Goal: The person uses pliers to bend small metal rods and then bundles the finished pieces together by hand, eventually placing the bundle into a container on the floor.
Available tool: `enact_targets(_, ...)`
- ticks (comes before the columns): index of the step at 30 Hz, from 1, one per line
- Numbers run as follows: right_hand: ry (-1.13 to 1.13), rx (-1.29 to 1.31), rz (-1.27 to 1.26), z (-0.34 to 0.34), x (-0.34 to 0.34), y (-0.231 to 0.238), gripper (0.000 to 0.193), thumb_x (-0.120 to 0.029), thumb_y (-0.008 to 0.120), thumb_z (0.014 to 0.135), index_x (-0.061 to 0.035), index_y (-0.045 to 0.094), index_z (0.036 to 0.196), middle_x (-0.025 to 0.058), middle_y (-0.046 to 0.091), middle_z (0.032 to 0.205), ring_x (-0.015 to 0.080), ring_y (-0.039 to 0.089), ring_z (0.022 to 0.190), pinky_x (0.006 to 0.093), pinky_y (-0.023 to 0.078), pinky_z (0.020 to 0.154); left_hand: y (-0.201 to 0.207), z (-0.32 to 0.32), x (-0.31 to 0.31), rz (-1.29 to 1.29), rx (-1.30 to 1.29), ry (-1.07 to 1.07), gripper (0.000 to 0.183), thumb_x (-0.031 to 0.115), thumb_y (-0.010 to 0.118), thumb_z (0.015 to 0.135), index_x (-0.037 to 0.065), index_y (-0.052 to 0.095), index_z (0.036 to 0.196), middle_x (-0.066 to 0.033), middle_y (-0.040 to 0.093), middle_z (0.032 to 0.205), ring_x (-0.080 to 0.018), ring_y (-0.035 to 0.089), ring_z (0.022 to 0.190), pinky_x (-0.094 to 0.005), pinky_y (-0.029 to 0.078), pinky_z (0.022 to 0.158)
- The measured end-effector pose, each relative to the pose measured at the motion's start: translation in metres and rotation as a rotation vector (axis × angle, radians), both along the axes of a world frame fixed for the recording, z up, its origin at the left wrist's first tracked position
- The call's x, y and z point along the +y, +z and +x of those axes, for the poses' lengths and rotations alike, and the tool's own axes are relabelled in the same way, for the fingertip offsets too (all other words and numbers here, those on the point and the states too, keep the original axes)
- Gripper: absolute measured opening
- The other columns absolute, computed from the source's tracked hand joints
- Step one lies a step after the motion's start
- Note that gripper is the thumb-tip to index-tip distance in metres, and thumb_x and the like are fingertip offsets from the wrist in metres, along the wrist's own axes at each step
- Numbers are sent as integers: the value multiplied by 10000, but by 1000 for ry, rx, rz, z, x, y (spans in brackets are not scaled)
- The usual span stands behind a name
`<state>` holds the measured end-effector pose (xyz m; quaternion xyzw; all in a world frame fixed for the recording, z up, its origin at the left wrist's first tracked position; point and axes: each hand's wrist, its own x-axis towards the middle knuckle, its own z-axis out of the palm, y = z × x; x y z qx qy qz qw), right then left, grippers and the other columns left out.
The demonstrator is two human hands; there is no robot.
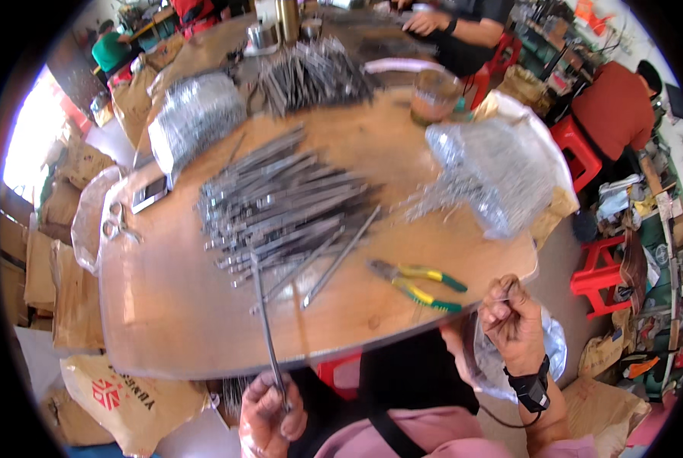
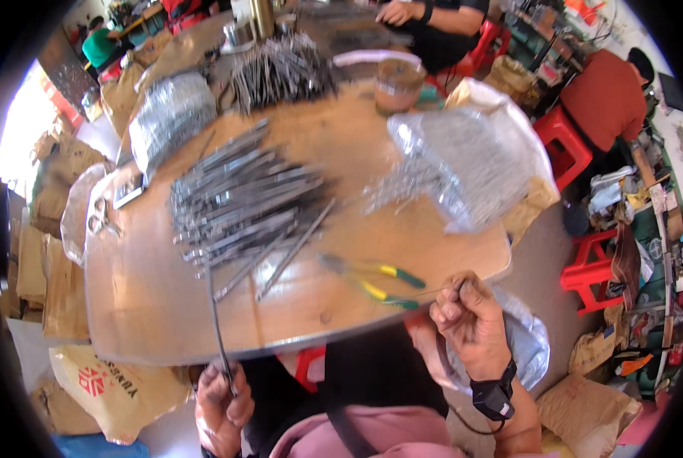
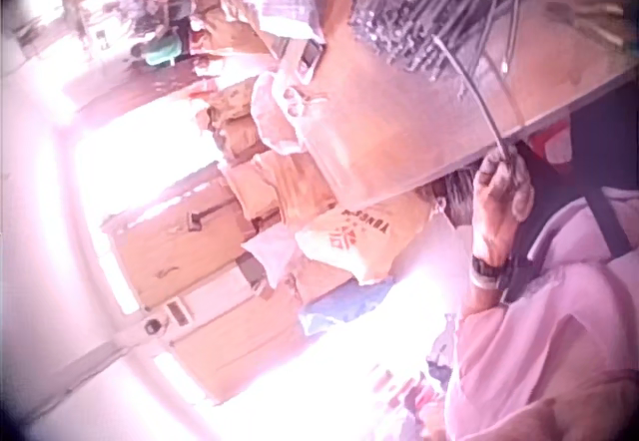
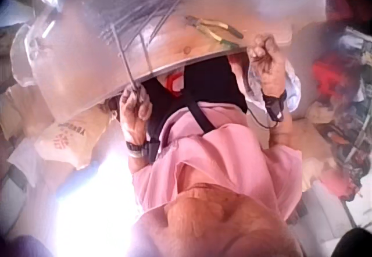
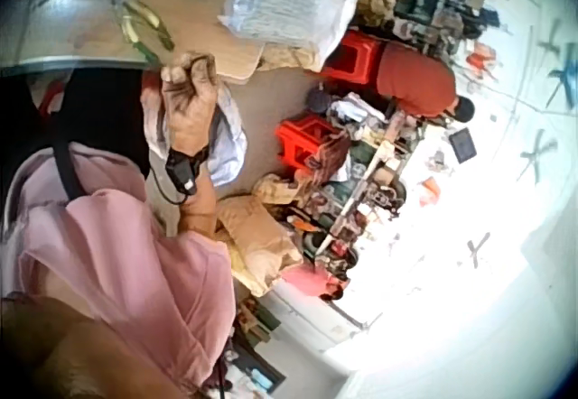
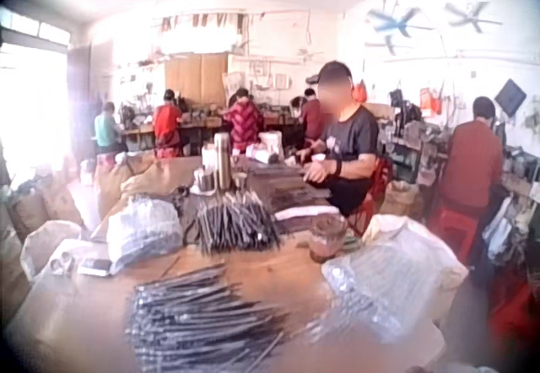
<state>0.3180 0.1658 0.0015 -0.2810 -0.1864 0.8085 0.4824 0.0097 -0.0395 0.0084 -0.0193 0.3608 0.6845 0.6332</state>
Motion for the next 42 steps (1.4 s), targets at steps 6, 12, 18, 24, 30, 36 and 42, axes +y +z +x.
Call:
enact_targets(6,117,115,-42,-47,-1,-13,163,-211,643,929,-66,573,957,29,537,850,113,518,695,282,424,673,11,19,70,175,-88,41,614,38,686,794,-5,434,1352,-125,563,758,-214,524,476,-319,438,400)
enact_targets(12,204,-266,192,-42,18,-4,166,-169,662,907,-14,615,943,76,599,837,149,548,684,306,446,680,-8,31,54,57,-151,-115,365,19,663,773,-30,557,1118,-170,573,729,-238,527,464,-339,420,354)
enact_targets(18,187,-118,175,-36,16,-10,220,-210,700,872,-15,610,921,62,564,817,158,522,691,332,434,693,-27,38,48,-47,221,-137,133,-15,667,860,-61,643,983,-174,686,805,-179,571,500,-267,472,483)
enact_targets(24,260,-57,47,-59,0,-17,156,-146,677,882,-15,636,956,76,599,821,149,535,661,324,423,695,-26,42,54,-161,287,-125,148,-8,692,830,-47,637,961,-199,663,762,-205,578,488,-266,428,401)
enact_targets(30,389,-712,753,-46,23,6,78,-1,687,831,2,667,906,75,608,881,141,606,749,284,479,630,-21,33,37,-189,463,-270,105,-30,673,872,-47,644,971,-115,698,795,-104,575,554,-211,431,498)
enact_targets(36,474,-998,1498,-89,22,15,188,16,734,688,-83,662,832,65,600,948,223,588,844,346,462,742,-21,21,43,-191,461,-505,71,-51,674,852,-54,657,921,-96,688,794,-126,626,644,-240,518,597)
enact_targets(42,642,-991,1675,-110,21,3,204,-18,747,680,-85,610,816,17,605,912,209,591,873,406,376,901,-21,13,46,-249,412,-608,87,-48,672,852,-62,656,937,-104,685,783,-147,639,641,-259,533,606)
